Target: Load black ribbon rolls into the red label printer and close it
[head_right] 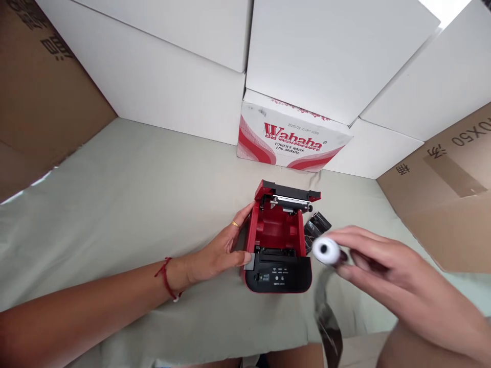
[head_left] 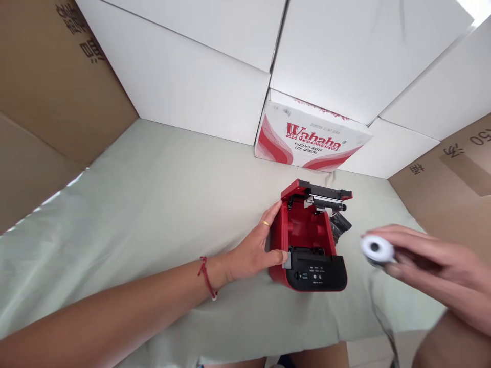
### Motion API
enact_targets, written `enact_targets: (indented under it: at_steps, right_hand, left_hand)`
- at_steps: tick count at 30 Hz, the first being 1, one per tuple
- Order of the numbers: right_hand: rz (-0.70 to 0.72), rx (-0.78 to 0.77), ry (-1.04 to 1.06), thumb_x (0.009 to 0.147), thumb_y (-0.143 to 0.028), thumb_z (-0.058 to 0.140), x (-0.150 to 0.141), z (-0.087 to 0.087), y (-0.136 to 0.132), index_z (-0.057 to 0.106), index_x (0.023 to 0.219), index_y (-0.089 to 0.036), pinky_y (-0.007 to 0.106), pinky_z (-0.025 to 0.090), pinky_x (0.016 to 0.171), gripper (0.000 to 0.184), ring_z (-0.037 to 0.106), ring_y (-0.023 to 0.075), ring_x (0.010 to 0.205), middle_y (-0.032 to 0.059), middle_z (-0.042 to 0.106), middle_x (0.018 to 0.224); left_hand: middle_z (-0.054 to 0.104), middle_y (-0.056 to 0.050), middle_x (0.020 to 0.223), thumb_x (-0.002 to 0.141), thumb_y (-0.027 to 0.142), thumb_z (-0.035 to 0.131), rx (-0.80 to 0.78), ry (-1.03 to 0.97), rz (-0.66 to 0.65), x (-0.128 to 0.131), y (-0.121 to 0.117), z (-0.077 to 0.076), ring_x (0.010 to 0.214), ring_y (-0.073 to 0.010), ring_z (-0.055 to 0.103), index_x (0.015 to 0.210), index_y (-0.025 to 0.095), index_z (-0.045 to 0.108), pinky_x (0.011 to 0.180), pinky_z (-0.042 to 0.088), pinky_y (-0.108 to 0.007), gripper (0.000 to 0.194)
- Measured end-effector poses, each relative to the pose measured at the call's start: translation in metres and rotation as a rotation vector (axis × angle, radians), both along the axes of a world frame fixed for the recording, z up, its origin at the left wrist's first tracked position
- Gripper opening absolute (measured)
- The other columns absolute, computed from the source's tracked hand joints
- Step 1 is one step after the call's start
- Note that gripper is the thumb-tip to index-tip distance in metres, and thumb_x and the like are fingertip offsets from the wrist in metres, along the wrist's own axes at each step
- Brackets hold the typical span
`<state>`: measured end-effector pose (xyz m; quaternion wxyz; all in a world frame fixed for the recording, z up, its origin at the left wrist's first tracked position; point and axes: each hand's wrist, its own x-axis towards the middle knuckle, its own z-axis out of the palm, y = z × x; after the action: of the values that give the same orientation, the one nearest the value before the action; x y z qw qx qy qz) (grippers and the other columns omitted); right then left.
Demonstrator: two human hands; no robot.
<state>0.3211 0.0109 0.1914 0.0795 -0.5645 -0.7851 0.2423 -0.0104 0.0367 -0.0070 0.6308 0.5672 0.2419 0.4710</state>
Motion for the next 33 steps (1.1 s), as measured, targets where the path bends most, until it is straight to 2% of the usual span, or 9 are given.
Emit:
enact_targets:
  at_steps: [3, 7, 13, 18, 21, 23, 26, 28, 33]
  right_hand:
    - [0.127, -0.025, 0.048, 0.107, -0.055, 0.059, -0.063, -0.018, 0.032, 0.082, 0.137, -0.031, 0.022, 0.065, 0.084, 0.045, 0.078, 0.0147, 0.103, 0.0063, 0.079, 0.132]
    - [0.118, 0.034, -0.315, 0.105, -0.028, 0.05, -0.109, -0.047, 0.046, 0.076, 0.146, -0.033, 0.028, 0.061, 0.084, 0.049, 0.078, 0.0178, 0.107, 0.0042, 0.079, 0.132]
    - [0.059, 0.039, -0.602, 0.099, -0.016, 0.053, -0.13, -0.056, 0.056, 0.078, 0.136, -0.029, 0.027, 0.033, 0.063, 0.047, 0.069, 0.0198, 0.076, 0.0077, 0.08, 0.101]
    - [0.086, 0.023, -0.588, 0.1, -0.017, 0.056, -0.134, -0.062, 0.065, 0.078, 0.138, -0.027, 0.028, 0.04, 0.068, 0.044, 0.076, 0.0236, 0.09, 0.0084, 0.082, 0.111]
    - [0.12, 0.064, -0.481, 0.106, -0.025, 0.058, -0.118, -0.064, 0.054, 0.07, 0.153, -0.029, 0.029, 0.056, 0.08, 0.048, 0.079, 0.0214, 0.109, 0.007, 0.079, 0.136]
    - [0.163, 0.243, -0.269, 0.112, -0.031, 0.058, -0.101, -0.062, 0.036, 0.069, 0.153, -0.031, 0.025, 0.061, 0.09, 0.042, 0.078, 0.014, 0.117, 0.0027, 0.076, 0.145]
    - [0.239, 0.566, -0.024, 0.113, -0.029, 0.061, -0.078, -0.059, 0.002, 0.071, 0.142, -0.029, 0.017, 0.058, 0.108, 0.03, 0.073, 0.0058, 0.125, -0.0016, 0.076, 0.143]
    - [0.324, 0.636, -0.025, 0.111, -0.023, 0.063, -0.073, -0.062, -0.02, 0.071, 0.14, -0.025, 0.019, 0.055, 0.118, 0.03, 0.068, 0.007, 0.136, 0.0001, 0.076, 0.141]
    - [0.36, 0.661, -0.012, 0.106, -0.012, 0.064, -0.084, -0.09, -0.057, 0.069, 0.143, -0.016, 0.029, 0.056, 0.122, 0.038, 0.062, 0.0148, 0.145, 0.0082, 0.074, 0.146]
  left_hand:
    - [0.033, -0.013, 0.188, 0.093, 0.055, 0.086, 0.041, 0.042, 0.012, -0.001, 0.001, -0.006, 0.179, -0.0455, 0.025, 0.184, 0.035, 0.021, 0.146, 0.026, -0.076, 0.114]
    - [0.029, -0.012, 0.189, 0.092, 0.05, 0.087, 0.065, 0.061, 0.037, 0.0, 0.001, -0.015, 0.178, -0.0441, 0.027, 0.185, 0.036, 0.018, 0.146, 0.027, -0.074, 0.117]
    - [0.021, -0.012, 0.193, 0.088, 0.045, 0.088, 0.072, 0.072, 0.044, 0.002, 0.003, -0.023, 0.178, -0.0443, 0.026, 0.186, 0.035, 0.014, 0.146, 0.03, -0.072, 0.123]
    - [0.016, -0.011, 0.195, 0.087, 0.046, 0.087, 0.057, 0.071, 0.029, 0.002, 0.002, -0.021, 0.181, -0.0455, 0.019, 0.186, 0.035, 0.013, 0.147, 0.026, -0.073, 0.124]
    - [0.015, -0.011, 0.195, 0.088, 0.046, 0.087, 0.04, 0.063, 0.017, 0.002, 0.002, -0.017, 0.181, -0.0454, 0.02, 0.186, 0.034, 0.013, 0.147, 0.026, -0.073, 0.123]
    - [0.017, -0.012, 0.194, 0.089, 0.049, 0.088, 0.034, 0.063, 0.014, 0.003, 0.002, -0.016, 0.18, -0.0454, 0.022, 0.186, 0.033, 0.012, 0.147, 0.027, -0.073, 0.124]
    - [0.019, -0.014, 0.193, 0.089, 0.055, 0.088, 0.037, 0.072, 0.015, 0.003, 0.003, -0.017, 0.179, -0.0463, 0.024, 0.186, 0.033, 0.01, 0.147, 0.026, -0.074, 0.126]
    - [0.016, -0.015, 0.194, 0.091, 0.056, 0.087, 0.072, 0.106, 0.028, 0.002, 0.002, -0.019, 0.18, -0.0466, 0.021, 0.186, 0.032, 0.008, 0.148, 0.021, -0.075, 0.126]
    - [0.023, -0.016, 0.191, 0.104, 0.043, 0.071, 0.423, 0.287, 0.287, 0.0, -0.013, -0.014, 0.18, -0.0431, 0.023, 0.185, 0.033, 0.015, 0.148, 0.025, -0.071, 0.099]
